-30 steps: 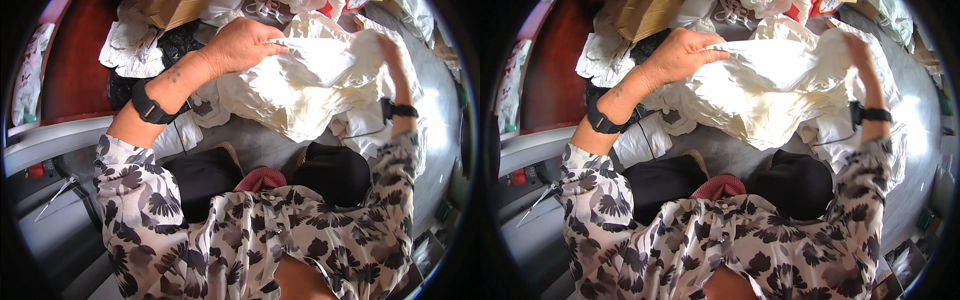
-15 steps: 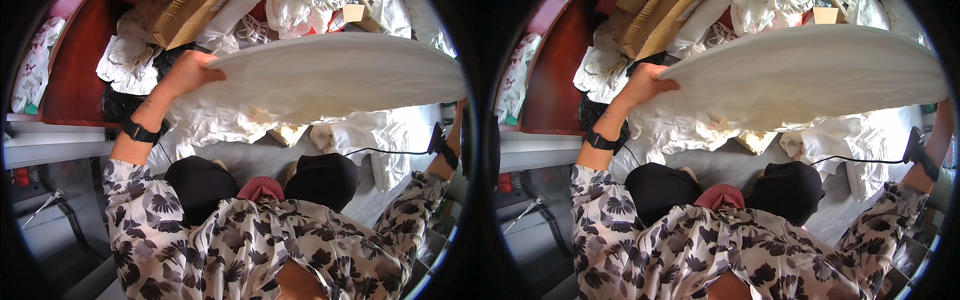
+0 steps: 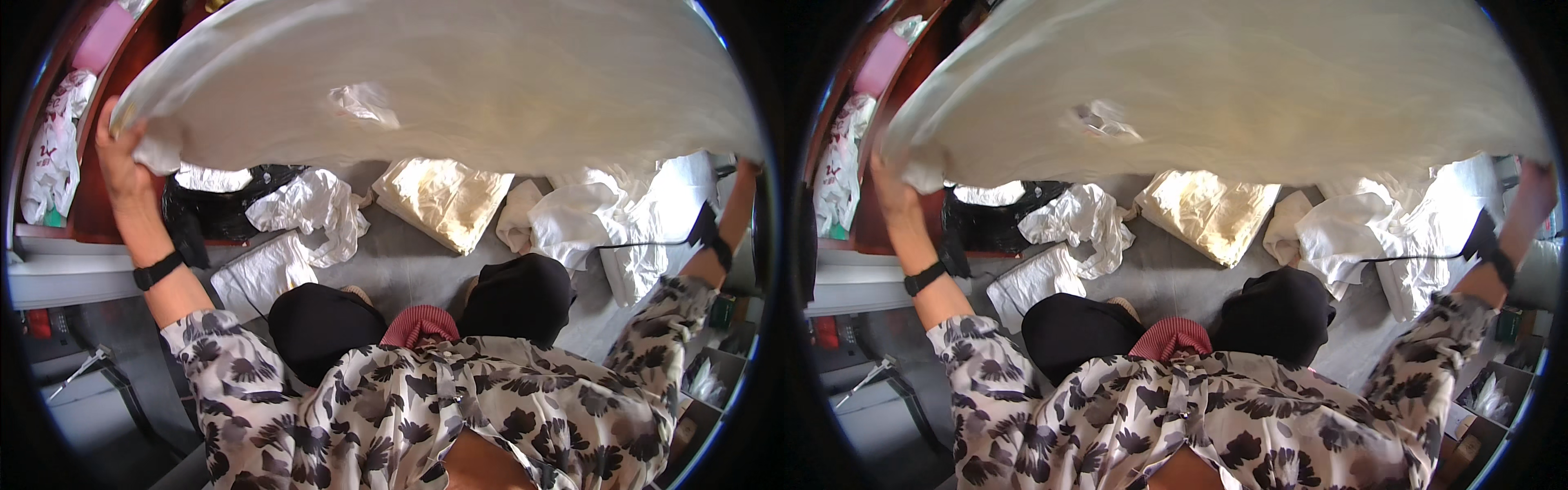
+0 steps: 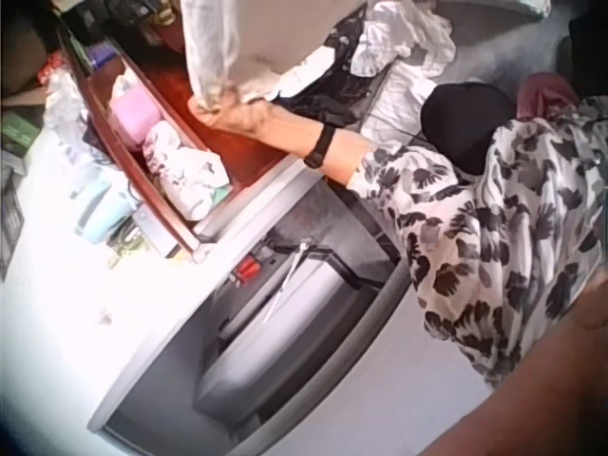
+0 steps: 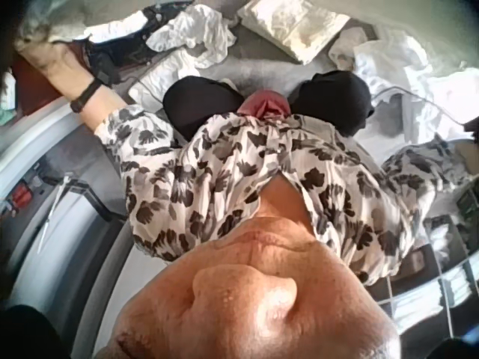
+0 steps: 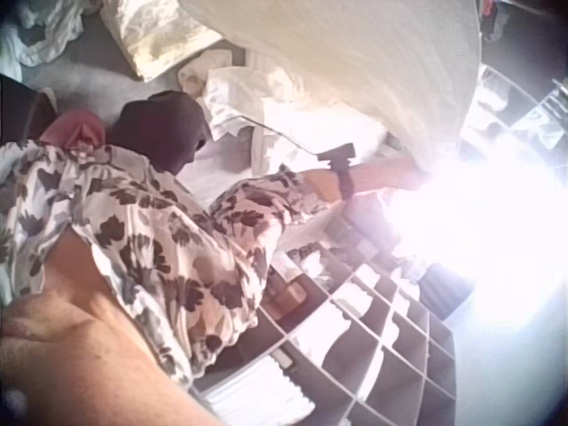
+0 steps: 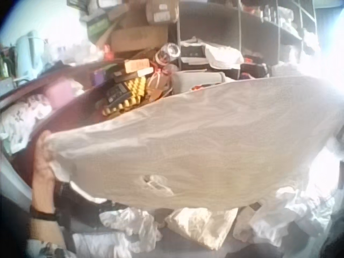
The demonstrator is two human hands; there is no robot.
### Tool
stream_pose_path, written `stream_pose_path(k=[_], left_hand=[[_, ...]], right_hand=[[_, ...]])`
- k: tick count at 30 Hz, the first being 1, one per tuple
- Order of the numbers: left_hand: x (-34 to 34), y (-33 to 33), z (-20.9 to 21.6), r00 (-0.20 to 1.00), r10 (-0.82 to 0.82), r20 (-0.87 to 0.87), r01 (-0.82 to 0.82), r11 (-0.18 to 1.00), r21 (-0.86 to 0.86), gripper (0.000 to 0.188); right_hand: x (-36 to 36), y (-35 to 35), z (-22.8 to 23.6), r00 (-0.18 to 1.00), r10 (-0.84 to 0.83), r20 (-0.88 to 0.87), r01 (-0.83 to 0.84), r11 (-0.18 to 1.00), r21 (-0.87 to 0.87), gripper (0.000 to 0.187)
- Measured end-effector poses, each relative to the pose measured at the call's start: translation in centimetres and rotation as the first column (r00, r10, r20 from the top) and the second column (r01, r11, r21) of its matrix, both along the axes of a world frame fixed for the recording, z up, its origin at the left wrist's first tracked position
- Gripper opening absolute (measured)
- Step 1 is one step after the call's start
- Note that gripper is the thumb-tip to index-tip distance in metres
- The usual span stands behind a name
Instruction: The person sits on the floor and repeatedly picks up white poly mailers, unfolds them, and folds them into smaller rectangles. The person handles the mailers one at a time, placing the folded items into a growing stack on the floor.
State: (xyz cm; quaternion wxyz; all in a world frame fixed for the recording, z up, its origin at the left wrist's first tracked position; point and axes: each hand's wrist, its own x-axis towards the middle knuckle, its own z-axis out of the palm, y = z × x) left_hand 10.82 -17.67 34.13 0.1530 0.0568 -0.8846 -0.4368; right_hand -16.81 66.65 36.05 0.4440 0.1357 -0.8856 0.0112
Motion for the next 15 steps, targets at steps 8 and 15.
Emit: stream_pose_path(k=[8,15], left_hand=[[-0.7,-5.0,-6.9,0.988,0.068,0.140,-0.082,0.992,0.100,0.023],[-5.2,-9.2,-2.3,0.986,-0.146,-0.087,0.169,0.811,0.561,0.018]], right_hand=[[0.5,2.8,-9.1,0.813,0.482,0.325,-0.024,0.586,-0.810,0.026],[-3.4,0.3,-1.2,0.858,0.179,0.482,0.136,0.824,-0.549,0.028]])
